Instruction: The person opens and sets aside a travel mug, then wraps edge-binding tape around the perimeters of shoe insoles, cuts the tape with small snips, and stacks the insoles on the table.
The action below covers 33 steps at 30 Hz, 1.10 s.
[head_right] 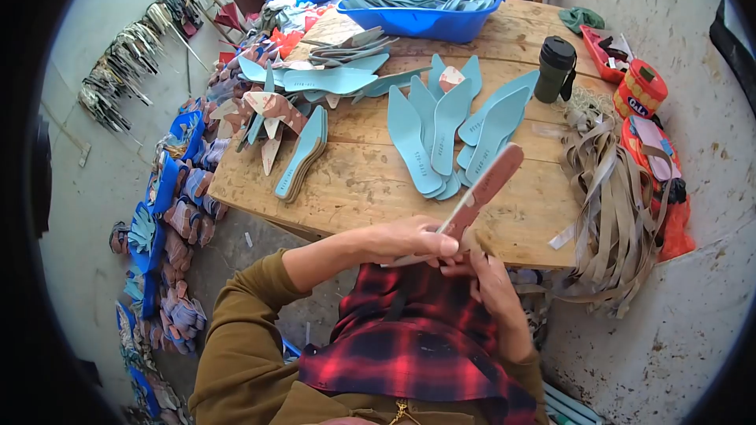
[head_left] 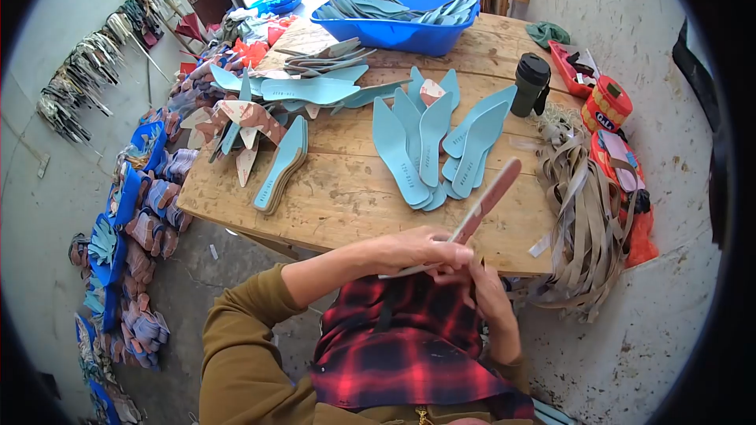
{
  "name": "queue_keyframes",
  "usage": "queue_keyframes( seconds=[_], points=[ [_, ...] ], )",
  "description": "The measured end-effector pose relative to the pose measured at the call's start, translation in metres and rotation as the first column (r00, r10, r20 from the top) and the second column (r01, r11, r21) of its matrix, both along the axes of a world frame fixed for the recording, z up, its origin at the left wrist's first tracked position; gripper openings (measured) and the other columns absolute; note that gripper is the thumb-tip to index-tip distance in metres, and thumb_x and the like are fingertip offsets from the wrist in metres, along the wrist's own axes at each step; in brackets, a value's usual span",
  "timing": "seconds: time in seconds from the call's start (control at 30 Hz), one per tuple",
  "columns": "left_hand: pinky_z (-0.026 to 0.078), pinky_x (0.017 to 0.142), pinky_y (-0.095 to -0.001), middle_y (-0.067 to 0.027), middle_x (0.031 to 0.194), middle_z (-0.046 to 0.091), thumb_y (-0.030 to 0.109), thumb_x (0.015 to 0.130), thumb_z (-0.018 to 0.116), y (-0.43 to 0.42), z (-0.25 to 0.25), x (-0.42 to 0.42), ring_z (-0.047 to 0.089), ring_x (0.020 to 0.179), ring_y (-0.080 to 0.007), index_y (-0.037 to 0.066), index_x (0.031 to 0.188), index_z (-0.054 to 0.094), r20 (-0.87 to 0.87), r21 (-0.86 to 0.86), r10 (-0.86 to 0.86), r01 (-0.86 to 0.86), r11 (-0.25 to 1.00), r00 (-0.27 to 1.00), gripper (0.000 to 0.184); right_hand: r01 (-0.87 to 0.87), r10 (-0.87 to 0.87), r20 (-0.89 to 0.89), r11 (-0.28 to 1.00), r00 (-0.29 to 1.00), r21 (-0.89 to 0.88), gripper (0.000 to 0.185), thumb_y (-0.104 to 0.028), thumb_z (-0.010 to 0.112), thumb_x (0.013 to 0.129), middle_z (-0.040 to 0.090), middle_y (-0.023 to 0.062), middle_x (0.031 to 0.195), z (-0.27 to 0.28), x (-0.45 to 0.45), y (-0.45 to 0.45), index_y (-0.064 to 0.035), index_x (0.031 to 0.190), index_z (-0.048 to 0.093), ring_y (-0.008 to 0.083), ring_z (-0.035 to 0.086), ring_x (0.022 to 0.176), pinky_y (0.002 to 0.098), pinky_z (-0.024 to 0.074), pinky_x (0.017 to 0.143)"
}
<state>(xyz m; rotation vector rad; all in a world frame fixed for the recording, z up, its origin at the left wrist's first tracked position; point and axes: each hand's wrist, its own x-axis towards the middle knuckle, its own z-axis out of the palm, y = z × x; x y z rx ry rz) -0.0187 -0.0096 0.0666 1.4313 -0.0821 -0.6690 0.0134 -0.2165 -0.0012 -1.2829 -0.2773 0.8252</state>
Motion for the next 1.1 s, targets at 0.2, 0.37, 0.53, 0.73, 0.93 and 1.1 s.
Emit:
queue_keyframes(
  seconds=[0.2, 0.37, 0.53, 0.73, 0.93, 1.1],
  points=[
    [0.043, 0.091, -0.0361, -0.0158, 0.111, 0.059, 0.059, 0.061, 0.079, 0.010, 0.027, -0.012, 0.056, 0.106, -0.0265, -0.007, 0.125, 0.052, 0.190, 0.407, -0.156, 0.067, 0.911, 0.969, 0.095, 0.523, -0.538, 0.027, 0.829, 0.843, 0.198, 0.020, -0.023, 0.058, 0.095, 0.061, 0.0032, 0.070, 0.000, -0.005, 0.022, -0.0034, 0.095, 0.058, 0.0064, 0.047, 0.043, 0.0193, 0.0302, 0.031],
    [0.044, 0.091, -0.0378, -0.0192, 0.114, 0.058, 0.059, 0.057, 0.080, 0.014, 0.028, -0.014, 0.055, 0.109, -0.0312, -0.005, 0.125, 0.053, 0.379, 0.618, -0.292, -0.005, 0.786, 0.878, 0.097, 0.526, -0.521, -0.126, 0.758, 0.844, 0.386, 0.016, -0.018, 0.050, 0.097, 0.055, 0.0036, 0.072, 0.011, -0.008, 0.005, -0.0036, 0.092, 0.053, 0.0073, 0.045, 0.045, 0.0189, 0.0300, 0.034],
    [0.045, 0.091, -0.0378, -0.0178, 0.115, 0.058, 0.054, 0.057, 0.083, 0.021, 0.027, 0.000, 0.056, 0.109, -0.0302, -0.002, 0.124, 0.054, 0.424, 0.610, -0.327, 0.001, 0.793, 0.844, 0.092, 0.571, -0.572, -0.071, 0.785, 0.817, 0.241, 0.009, -0.013, 0.050, 0.096, 0.056, 0.0048, 0.072, 0.029, -0.023, 0.008, -0.0049, 0.095, 0.052, 0.0075, 0.051, 0.050, 0.0184, 0.0343, 0.036],
    [0.046, 0.089, -0.0363, -0.0136, 0.108, 0.062, 0.046, 0.054, 0.088, 0.017, 0.013, -0.006, 0.059, 0.102, -0.0276, -0.001, 0.120, 0.058, 0.409, 0.563, -0.330, 0.050, 0.825, 0.851, 0.087, 0.445, -0.352, -0.284, 0.792, 0.892, 0.418, 0.019, -0.015, 0.057, 0.094, 0.061, 0.0053, 0.080, 0.008, -0.025, -0.018, -0.0005, 0.108, 0.058, 0.0090, 0.051, 0.053, 0.0209, 0.0329, 0.038],
    [0.044, 0.091, -0.0361, -0.0128, 0.115, 0.059, 0.046, 0.050, 0.090, 0.015, -0.007, -0.015, 0.056, 0.108, -0.0274, 0.000, 0.120, 0.058, 0.331, 0.507, -0.336, 0.134, 0.851, 0.882, 0.090, 0.527, -0.462, -0.285, 0.820, 0.840, 0.222, 0.014, -0.012, 0.054, 0.094, 0.063, 0.0062, 0.082, 0.002, -0.033, -0.017, -0.0036, 0.104, 0.058, 0.0102, 0.057, 0.057, 0.0227, 0.0351, 0.038],
    [0.043, 0.094, -0.0372, -0.0138, 0.116, 0.059, 0.046, 0.052, 0.090, 0.018, -0.019, -0.012, 0.055, 0.111, -0.0272, -0.001, 0.122, 0.057, 0.351, 0.462, -0.303, 0.118, 0.879, 0.886, 0.091, 0.505, -0.381, -0.392, 0.815, 0.837, 0.285, 0.013, -0.009, 0.056, 0.091, 0.060, 0.0059, 0.073, 0.025, -0.030, -0.023, -0.0001, 0.101, 0.058, 0.0094, 0.053, 0.052, 0.0223, 0.0371, 0.037]
  ],
)
